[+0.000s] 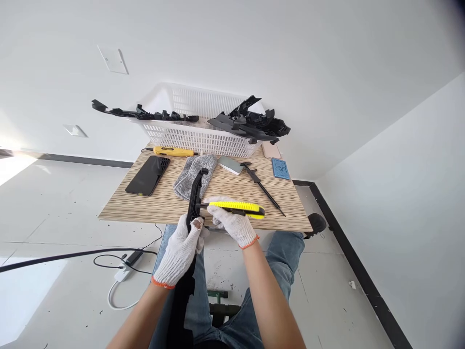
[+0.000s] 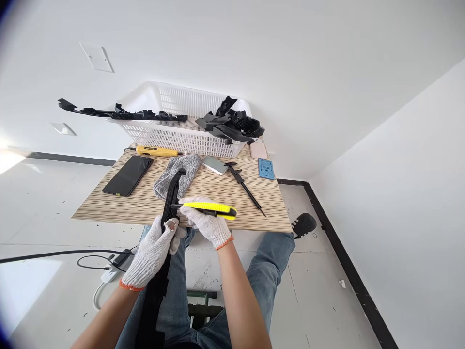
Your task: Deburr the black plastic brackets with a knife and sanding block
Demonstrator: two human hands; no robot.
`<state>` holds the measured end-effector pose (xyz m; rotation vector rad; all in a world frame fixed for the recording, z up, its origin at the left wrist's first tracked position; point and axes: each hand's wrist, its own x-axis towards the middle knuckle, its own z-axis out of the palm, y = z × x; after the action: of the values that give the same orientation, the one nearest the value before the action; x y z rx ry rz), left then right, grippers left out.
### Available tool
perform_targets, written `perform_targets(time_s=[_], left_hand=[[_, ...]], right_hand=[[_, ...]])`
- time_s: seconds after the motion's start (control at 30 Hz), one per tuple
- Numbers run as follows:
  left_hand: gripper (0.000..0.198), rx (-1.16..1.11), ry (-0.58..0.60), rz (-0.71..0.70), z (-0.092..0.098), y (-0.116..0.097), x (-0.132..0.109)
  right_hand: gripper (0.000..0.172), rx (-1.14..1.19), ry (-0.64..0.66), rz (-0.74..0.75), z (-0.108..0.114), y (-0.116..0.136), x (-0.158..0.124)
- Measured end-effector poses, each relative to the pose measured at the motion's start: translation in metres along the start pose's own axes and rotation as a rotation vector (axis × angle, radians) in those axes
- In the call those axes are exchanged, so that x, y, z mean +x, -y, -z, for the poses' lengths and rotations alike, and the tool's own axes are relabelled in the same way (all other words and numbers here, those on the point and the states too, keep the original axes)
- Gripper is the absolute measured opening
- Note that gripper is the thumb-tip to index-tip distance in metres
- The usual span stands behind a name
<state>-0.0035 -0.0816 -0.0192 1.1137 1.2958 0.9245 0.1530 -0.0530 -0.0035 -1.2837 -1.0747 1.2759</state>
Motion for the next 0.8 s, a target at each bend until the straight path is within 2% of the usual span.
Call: perform_targets(time_s=[0.1, 0.17, 0.27, 0.4, 0.5, 0.8], left_hand=[[0.031, 0.028, -0.021, 0.019, -0.001, 0.002, 0.000], [0.031, 0.058, -0.027, 0.023, -0.001, 0.003, 0.000], [0.032, 0.079, -0.035, 0.043, -0.001, 0.004, 0.000], [0.032, 0.079, -0.039, 0.059, -0.002, 0.004, 0.000], [0.031, 0.088, -0.030, 0.053, -0.001, 0.004, 0.000], [0.034, 0.079, -0.022, 0.056, -0.001, 0.002, 0.000]], right_hand=[[0.033, 0.028, 0.164, -0.007, 0.003, -0.003, 0.001], [0.034, 0.014, 0.209, 0.014, 0.004, -0.006, 0.002], [0.033, 0.024, 0.145, 0.025, 0.005, -0.011, 0.003], [0.030, 0.052, 0.188, 0.005, 0.005, -0.013, 0.003], [0.029, 0.058, 0.128, 0.011, 0.006, -0.014, 0.004], [0.039, 0.215, 0.063, -0.128, 0.008, -0.020, 0.007]])
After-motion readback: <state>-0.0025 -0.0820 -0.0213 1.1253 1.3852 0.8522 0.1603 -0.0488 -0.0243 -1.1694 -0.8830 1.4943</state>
